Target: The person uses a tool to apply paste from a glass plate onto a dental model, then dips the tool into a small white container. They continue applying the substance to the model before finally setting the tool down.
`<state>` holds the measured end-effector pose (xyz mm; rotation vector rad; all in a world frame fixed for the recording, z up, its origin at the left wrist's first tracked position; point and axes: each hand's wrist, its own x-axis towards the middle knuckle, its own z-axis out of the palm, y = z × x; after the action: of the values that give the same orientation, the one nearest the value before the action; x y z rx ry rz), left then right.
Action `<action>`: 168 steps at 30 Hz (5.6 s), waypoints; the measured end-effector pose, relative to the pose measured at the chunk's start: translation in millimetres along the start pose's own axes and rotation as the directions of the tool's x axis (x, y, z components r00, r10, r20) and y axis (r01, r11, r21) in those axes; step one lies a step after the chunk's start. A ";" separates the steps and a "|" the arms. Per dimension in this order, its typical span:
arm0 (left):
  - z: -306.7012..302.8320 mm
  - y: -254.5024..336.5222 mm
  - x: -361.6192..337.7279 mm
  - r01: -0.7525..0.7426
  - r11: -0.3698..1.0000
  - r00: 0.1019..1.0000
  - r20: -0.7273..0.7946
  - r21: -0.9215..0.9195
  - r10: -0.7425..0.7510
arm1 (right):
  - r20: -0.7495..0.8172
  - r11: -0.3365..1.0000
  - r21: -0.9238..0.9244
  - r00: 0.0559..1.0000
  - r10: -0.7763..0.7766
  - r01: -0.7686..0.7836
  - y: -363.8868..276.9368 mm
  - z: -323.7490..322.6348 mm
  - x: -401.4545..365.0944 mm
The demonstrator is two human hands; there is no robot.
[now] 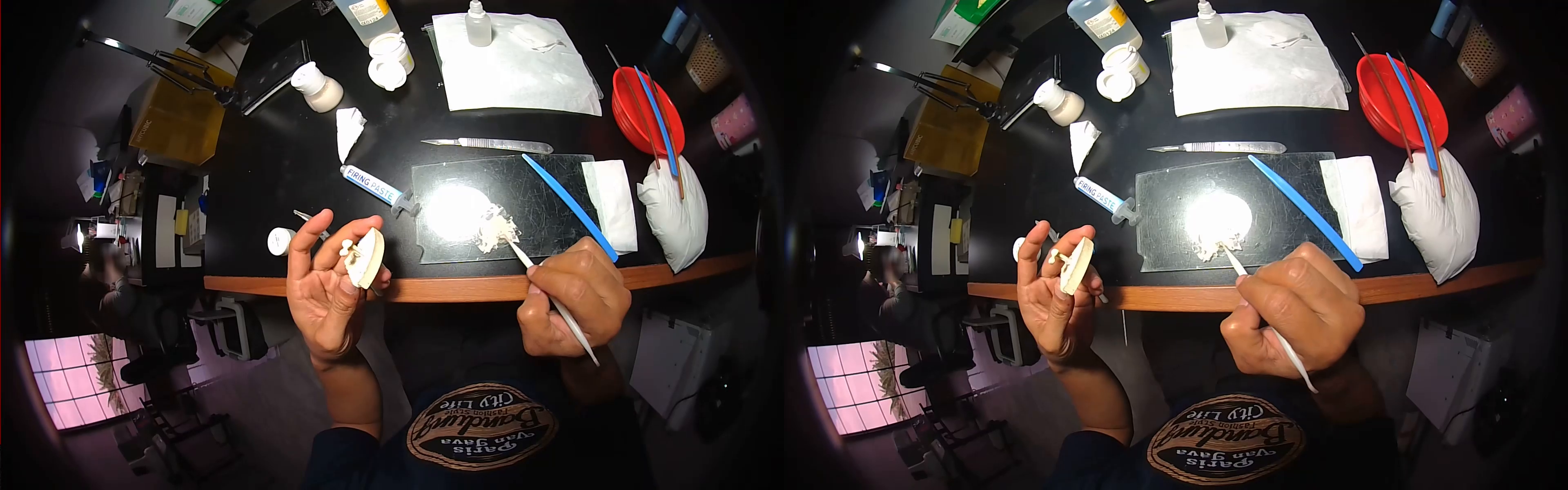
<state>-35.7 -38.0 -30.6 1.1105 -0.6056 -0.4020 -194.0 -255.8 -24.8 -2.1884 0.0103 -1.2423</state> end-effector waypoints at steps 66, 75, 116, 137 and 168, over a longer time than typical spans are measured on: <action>2.3 0.5 2.1 -0.009 1.000 0.999 0.048 0.006 0.009 | -0.135 0.944 0.267 0.977 -0.165 0.197 -24.6 66.2 11.0; 2.8 -0.7 1.7 -0.018 1.000 0.999 0.037 0.006 0.018 | -0.133 0.945 0.266 0.978 -0.161 0.192 -24.7 66.1 12.1; 1.3 -0.3 1.7 -0.019 1.000 0.998 0.061 -0.005 0.020 | -0.138 0.946 0.277 0.981 -0.136 0.170 -25.5 67.7 12.6; -14.5 -3.4 2.5 0.008 0.990 0.987 0.162 -0.143 0.015 | -0.133 0.908 0.373 0.980 -0.150 0.190 -24.2 63.8 11.9; -15.7 -4.2 1.3 0.004 0.993 0.992 0.129 -0.120 0.012 | -0.185 0.949 0.314 0.981 0.057 0.004 -22.1 39.0 13.4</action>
<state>-24.7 -29.4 -39.0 0.9728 -0.6889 -0.5035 -162.3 -222.1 -17.5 -1.7867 -0.0749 -1.3358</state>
